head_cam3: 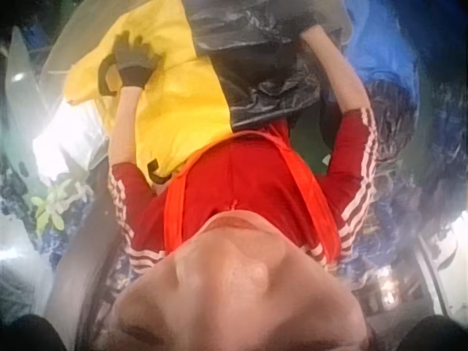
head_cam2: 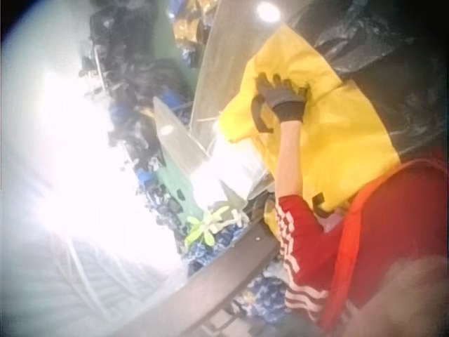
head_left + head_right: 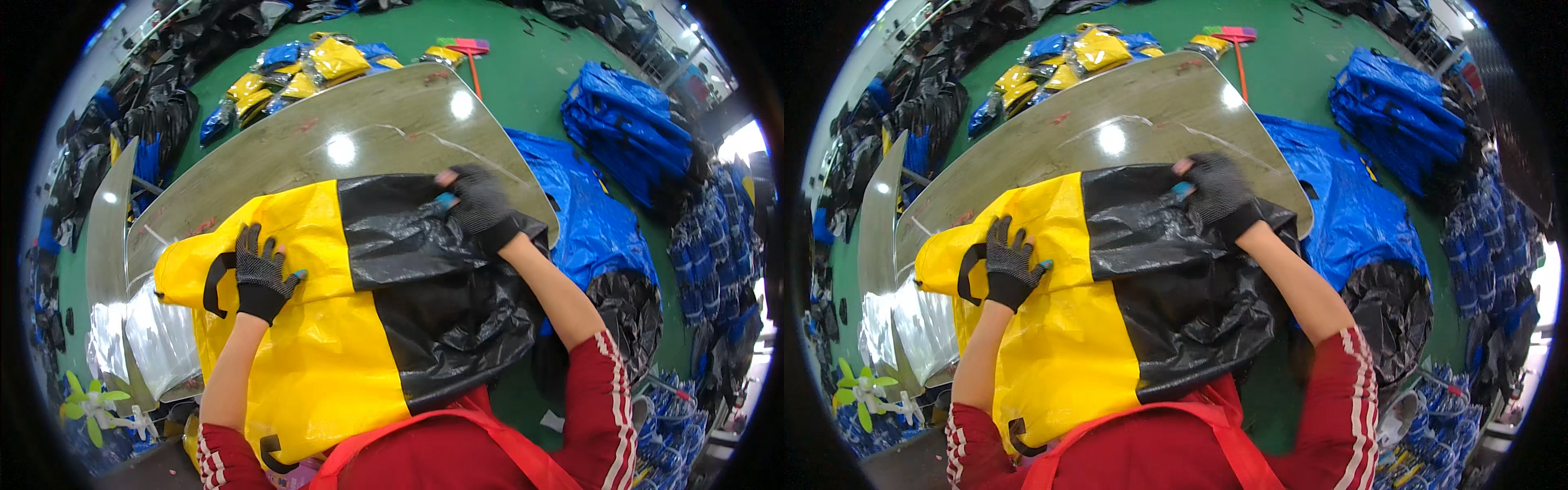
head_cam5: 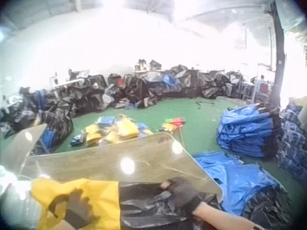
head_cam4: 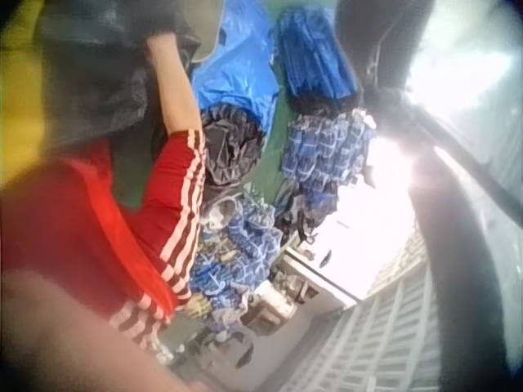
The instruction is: The person folds blue and yellow tarps on a table, then places each folded tarp into a clear plastic bag. The person repeats this process for multiple tarps, handling them one at a time.
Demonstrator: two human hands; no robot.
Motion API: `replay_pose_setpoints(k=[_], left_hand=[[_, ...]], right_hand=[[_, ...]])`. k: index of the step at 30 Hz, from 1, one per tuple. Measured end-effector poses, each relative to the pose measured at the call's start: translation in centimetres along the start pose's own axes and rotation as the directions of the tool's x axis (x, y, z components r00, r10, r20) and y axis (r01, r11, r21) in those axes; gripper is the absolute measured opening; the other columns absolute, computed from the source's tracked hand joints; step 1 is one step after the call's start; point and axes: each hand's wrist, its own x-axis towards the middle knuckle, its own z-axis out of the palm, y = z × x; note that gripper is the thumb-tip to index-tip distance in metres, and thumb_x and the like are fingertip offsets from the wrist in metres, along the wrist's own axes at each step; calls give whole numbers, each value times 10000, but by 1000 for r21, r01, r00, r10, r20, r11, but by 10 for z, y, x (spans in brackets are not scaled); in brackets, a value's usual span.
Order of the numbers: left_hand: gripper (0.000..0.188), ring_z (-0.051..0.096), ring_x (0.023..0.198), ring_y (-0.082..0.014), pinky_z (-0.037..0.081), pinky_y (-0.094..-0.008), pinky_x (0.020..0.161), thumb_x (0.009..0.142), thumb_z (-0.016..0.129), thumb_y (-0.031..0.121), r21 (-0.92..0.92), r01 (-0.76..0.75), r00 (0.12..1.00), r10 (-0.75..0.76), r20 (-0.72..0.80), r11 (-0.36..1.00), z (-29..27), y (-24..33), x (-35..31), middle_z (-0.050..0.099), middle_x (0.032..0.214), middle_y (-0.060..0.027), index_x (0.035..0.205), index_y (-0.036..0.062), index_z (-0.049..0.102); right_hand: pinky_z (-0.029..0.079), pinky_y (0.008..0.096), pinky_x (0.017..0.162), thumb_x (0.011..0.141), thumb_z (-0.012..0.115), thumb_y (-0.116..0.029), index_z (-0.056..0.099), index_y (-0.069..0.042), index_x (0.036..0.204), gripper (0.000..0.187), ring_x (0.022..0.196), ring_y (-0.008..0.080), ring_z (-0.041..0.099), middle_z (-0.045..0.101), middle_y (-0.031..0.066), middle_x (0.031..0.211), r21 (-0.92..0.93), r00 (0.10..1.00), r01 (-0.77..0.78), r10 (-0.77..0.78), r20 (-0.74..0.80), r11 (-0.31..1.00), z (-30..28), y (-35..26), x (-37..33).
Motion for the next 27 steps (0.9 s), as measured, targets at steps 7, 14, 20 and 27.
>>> replay_pose_setpoints(k=[7, 14, 20, 27], left_hand=[[806, 255, 1407, -303, -29, -595, 1128, 836, 422, 708, -3, 454, 888, -453, -73, 891, 63, -92, -35, 397, 1483, -65, 1401, 134, 456], [715, 213, 1434, -302, -48, -564, 1143, 894, 376, 598, 199, 485, 826, -521, 215, 852, 77, -107, -41, 349, 1501, -140, 1413, 111, 439], [484, 438, 1249, -396, 287, -469, 1103, 811, 614, 150, -512, -794, 603, 316, -733, 328, -86, 83, 43, 500, 1349, -185, 1283, 88, 526], [656, 265, 1386, -376, 106, -613, 1123, 717, 702, 495, -257, -783, 556, 450, -699, 567, -51, 154, 80, 426, 1434, -131, 1294, 228, 542]], right_hand=[[507, 468, 786, 805, 662, -470, 393, -124, 1412, 749, 929, 402, 644, 653, 259, 995, -520, 911, -277, 393, 124, 808, -32, 46, 13], [508, 481, 729, 836, 630, -467, 430, -80, 1378, 695, 873, 407, 642, 638, 231, 1039, -631, 924, -204, 360, 128, 748, -10, 84, 26], [485, 426, 871, 821, 651, -342, 528, -56, 1284, 558, 981, 350, 620, 632, 204, 1095, -601, 945, 59, 149, 290, 797, -70, -29, 41], [481, 377, 905, 733, 689, -317, 708, -148, 974, 295, 1009, 280, 626, 668, 108, 1039, -8, 716, 197, -138, 685, 980, -126, -143, -65]])
